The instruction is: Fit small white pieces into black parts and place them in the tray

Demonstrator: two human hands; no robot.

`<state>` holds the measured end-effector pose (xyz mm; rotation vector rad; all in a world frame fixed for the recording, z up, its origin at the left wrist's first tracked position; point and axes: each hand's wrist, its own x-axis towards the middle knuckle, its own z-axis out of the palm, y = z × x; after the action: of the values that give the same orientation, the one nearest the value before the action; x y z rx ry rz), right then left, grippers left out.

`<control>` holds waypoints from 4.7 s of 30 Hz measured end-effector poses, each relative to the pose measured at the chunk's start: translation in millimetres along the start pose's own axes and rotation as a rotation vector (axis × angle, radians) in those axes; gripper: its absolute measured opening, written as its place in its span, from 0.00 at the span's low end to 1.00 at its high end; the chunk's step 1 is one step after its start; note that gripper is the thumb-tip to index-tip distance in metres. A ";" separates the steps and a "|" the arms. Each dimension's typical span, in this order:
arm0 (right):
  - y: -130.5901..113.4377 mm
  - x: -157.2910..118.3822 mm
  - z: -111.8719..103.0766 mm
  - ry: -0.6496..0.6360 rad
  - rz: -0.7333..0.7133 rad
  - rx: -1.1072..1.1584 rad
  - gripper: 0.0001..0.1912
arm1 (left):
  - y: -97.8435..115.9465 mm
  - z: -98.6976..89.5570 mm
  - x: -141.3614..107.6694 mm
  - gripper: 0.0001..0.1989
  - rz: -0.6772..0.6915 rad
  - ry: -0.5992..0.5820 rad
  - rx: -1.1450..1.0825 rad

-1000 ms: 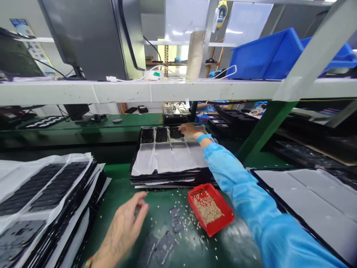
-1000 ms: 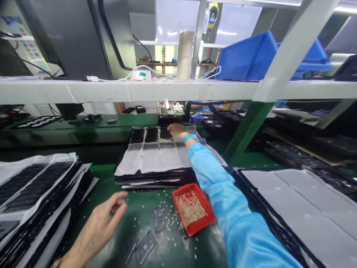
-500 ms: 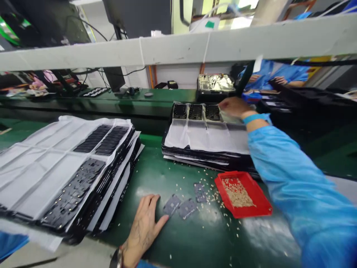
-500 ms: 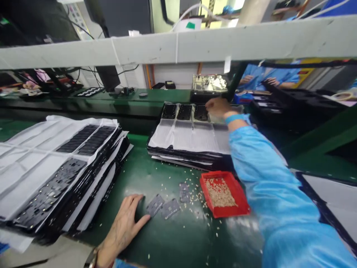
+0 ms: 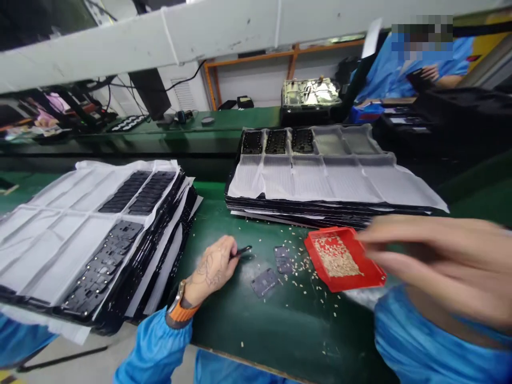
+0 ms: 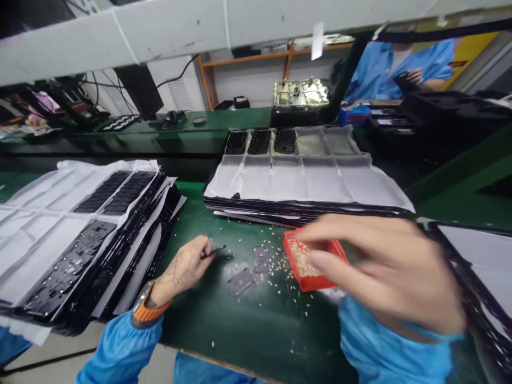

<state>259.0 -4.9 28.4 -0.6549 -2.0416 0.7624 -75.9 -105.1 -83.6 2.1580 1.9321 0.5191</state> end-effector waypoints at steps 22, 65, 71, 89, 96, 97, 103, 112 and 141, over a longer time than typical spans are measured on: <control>44.5 55.9 90.6 0.082 0.091 0.415 0.27 | 75.7 -26.2 99.7 0.08 0.082 0.138 -1.021; 21.5 42.9 75.8 -0.003 -0.614 -0.376 0.05 | 76.9 -50.9 72.8 0.15 0.098 0.190 -0.679; 25.9 44.8 75.4 0.024 -0.618 -0.381 0.03 | 76.9 -42.5 79.9 0.15 0.069 0.144 -0.804; 30.5 46.9 83.6 0.118 -0.587 -0.419 0.10 | 75.9 -46.1 81.7 0.13 0.056 0.177 -0.831; 33.0 45.6 88.0 0.150 -0.588 -0.412 0.12 | 78.2 -47.4 79.0 0.12 0.086 0.254 -0.721; 32.7 45.6 88.4 0.154 -0.586 -0.406 0.12 | 78.0 -47.2 78.8 0.12 0.090 0.256 -0.715; 31.1 45.7 91.7 0.185 -0.603 -0.393 0.12 | 77.1 -46.6 77.2 0.11 0.094 0.246 -0.758; 29.6 45.1 88.8 0.128 -0.601 -0.411 0.13 | 80.4 -52.2 76.3 0.12 0.107 0.221 -0.702; 18.6 38.6 98.8 0.007 -0.651 -0.348 0.18 | 80.7 -36.9 86.0 0.14 0.162 0.187 -0.756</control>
<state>159.2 6.7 -10.4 -0.1404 -2.2109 0.0265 -8.7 -33.4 -8.7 1.7943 1.3073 1.2734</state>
